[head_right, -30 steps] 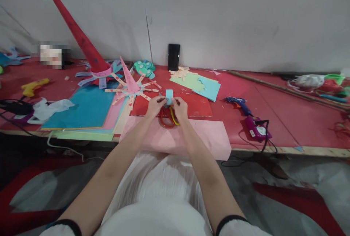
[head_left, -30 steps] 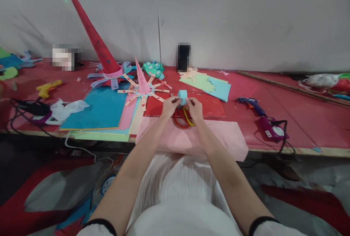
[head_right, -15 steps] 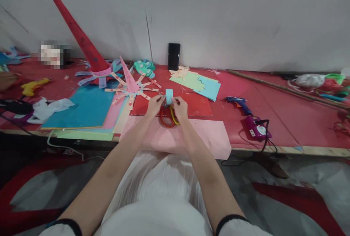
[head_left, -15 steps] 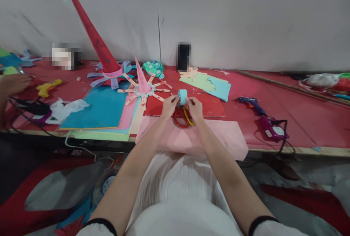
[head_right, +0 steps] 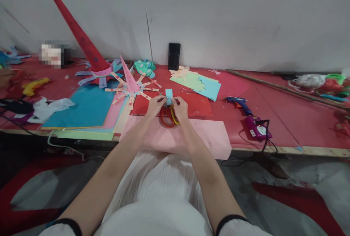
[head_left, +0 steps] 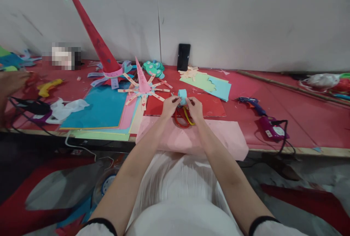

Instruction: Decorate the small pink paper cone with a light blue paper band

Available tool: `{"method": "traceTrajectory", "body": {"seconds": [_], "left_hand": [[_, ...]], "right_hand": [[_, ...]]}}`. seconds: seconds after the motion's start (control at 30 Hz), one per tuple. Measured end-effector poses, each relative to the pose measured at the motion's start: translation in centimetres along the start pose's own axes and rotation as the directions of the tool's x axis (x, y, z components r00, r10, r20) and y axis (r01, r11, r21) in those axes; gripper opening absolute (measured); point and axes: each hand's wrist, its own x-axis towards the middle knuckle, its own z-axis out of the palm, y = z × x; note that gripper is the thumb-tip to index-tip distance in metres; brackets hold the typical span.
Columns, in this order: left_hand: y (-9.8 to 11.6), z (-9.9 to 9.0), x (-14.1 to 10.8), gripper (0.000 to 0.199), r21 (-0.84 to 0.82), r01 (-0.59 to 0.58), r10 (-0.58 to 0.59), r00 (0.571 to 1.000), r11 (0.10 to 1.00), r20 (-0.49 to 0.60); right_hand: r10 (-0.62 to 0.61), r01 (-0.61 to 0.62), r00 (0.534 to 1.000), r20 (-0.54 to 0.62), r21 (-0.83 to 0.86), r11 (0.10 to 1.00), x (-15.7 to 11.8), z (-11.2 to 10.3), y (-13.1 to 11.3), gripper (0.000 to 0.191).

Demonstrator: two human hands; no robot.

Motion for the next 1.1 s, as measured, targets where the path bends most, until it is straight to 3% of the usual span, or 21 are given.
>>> {"method": "traceTrajectory", "body": {"seconds": [0.1, 0.2, 0.3, 0.4, 0.53, 0.63, 0.83, 0.93, 1.03, 1.1], "left_hand": [[0.3, -0.1, -0.1, 0.013, 0.025, 0.001, -0.001, 1.000, 1.000, -0.016], [0.5, -0.3, -0.2, 0.014, 0.034, 0.014, -0.013, 0.999, 0.999, -0.041], [0.7, -0.6, -0.2, 0.015, 0.042, 0.031, -0.027, 0.996, 0.999, -0.089], [0.8, -0.8, -0.2, 0.013, 0.047, 0.034, -0.028, 0.991, 0.998, -0.133], [1.2, -1.2, 0.1, 0.012, 0.042, 0.065, -0.058, 0.987, 0.997, -0.150], [2.0, -1.7, 0.6, 0.011, 0.062, 0.060, -0.049, 0.985, 0.996, -0.165], [3.3, -3.6, 2.4, 0.018, 0.044, -0.008, 0.018, 0.972, 0.999, -0.235], [3.6, -4.7, 3.5, 0.016, -0.007, -0.028, 0.024, 0.954, 1.000, -0.300], [4.2, -5.3, 4.4, 0.016, -0.001, -0.070, 0.066, 0.944, 0.998, -0.324], [4.9, -5.4, 4.6, 0.015, 0.005, -0.072, 0.070, 0.954, 0.997, -0.291]], "right_hand": [[-0.022, 0.021, 1.000, -0.018, -0.057, 0.998, -0.1, -0.1, -0.1, 0.035], [-0.052, 0.040, 0.998, -0.043, -0.240, 0.970, -1.2, -0.5, -0.9, 0.033], [0.024, -0.003, 0.999, 0.031, -0.527, 0.850, -3.3, -1.0, -2.1, 0.030], [0.089, 0.085, 0.975, 0.204, -0.709, 0.701, -5.3, -0.8, -3.1, 0.042], [0.120, 0.072, 0.978, 0.170, -0.817, 0.571, -5.8, 0.7, -3.9, 0.046], [0.182, 0.030, 0.970, 0.158, -0.830, 0.557, -5.0, 1.7, -4.5, 0.055], [0.307, -0.154, 0.943, 0.129, -0.648, 0.745, -3.2, -0.4, -3.5, 0.043], [0.257, -0.221, 0.966, 0.032, -0.419, 0.881, -3.1, -2.1, -1.7, 0.044], [0.096, -0.099, 0.993, -0.074, -0.045, 0.994, -3.1, -2.8, -0.4, 0.046], [0.037, -0.017, 0.993, -0.113, 0.179, 0.984, -3.0, -2.7, -0.4, 0.046]]}}
